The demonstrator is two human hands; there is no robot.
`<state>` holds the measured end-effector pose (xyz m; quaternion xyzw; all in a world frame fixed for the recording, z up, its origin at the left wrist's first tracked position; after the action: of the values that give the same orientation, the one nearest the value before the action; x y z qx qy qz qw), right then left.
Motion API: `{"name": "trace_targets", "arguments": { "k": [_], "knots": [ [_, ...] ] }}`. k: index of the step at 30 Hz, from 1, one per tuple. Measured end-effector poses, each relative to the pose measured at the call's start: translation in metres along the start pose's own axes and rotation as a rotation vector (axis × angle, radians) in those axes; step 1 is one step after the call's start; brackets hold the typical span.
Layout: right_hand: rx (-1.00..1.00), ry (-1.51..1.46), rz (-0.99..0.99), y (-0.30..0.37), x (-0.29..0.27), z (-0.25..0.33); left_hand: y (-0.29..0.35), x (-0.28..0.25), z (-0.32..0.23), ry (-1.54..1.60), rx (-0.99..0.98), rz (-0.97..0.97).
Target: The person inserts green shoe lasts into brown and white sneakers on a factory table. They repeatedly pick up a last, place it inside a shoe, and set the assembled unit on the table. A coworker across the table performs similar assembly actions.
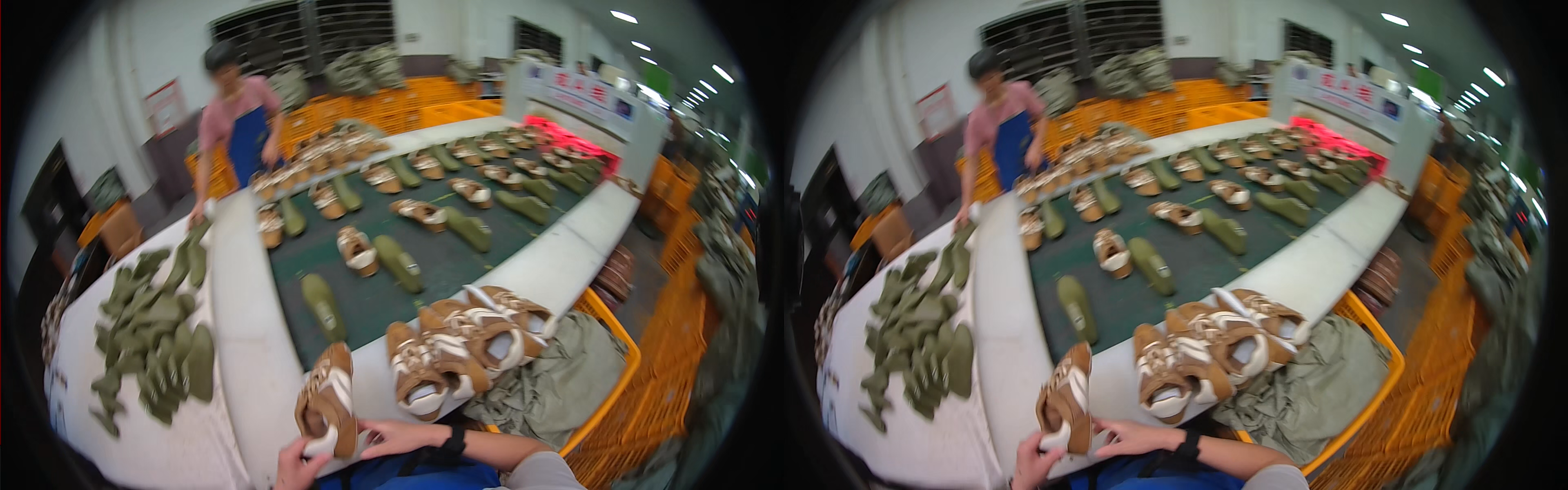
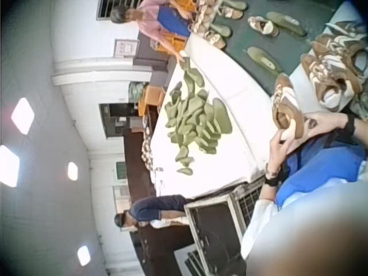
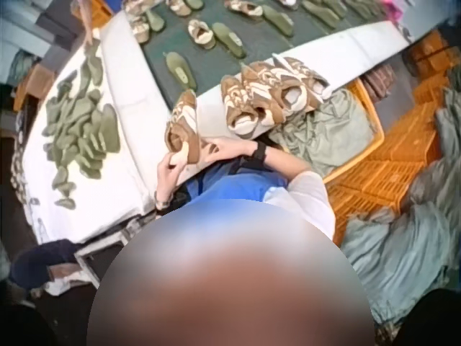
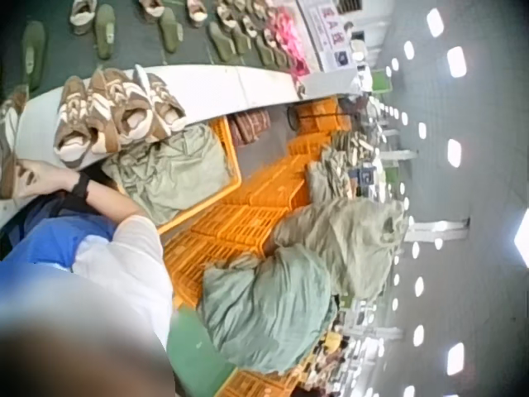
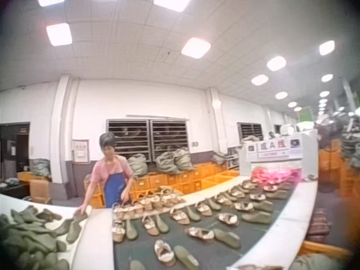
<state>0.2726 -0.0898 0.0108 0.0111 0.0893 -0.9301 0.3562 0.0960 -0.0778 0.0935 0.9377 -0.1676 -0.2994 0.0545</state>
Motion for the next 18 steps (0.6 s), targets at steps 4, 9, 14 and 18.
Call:
{"name": "trace_targets", "arguments": {
  "k": [4, 9, 14, 18],
  "knots": [
    [-0.128, 0.792, -0.107, 0.028, -0.023, -0.013, -0.034, -0.047, -0.001, 0.012, 0.084, -0.185],
    [-0.275, 0.987, -0.007, 0.035, 0.002, -0.034, -0.155, -0.077, 0.010, 0.076, 0.051, -0.161],
    [-0.280, 0.984, -0.170, 0.024, -0.006, -0.035, -0.302, -0.063, 0.043, -0.274, 0.141, -0.302],
    [-0.312, 0.975, -0.242, 0.024, -0.004, -0.029, -0.406, -0.051, 0.086, -0.376, 0.054, -0.371]
  ]
}}
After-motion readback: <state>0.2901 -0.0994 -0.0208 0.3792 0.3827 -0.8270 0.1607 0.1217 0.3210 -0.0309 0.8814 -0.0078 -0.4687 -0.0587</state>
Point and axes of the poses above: each hand's wrist, its own y-axis away from the middle knuckle, its own x-axis out of the palm, z = x × y, the point moved 7 cm from there along -y, towards the middle knuckle, and after that the axes turned 13 degrees about -x, right-handed, at the moved point
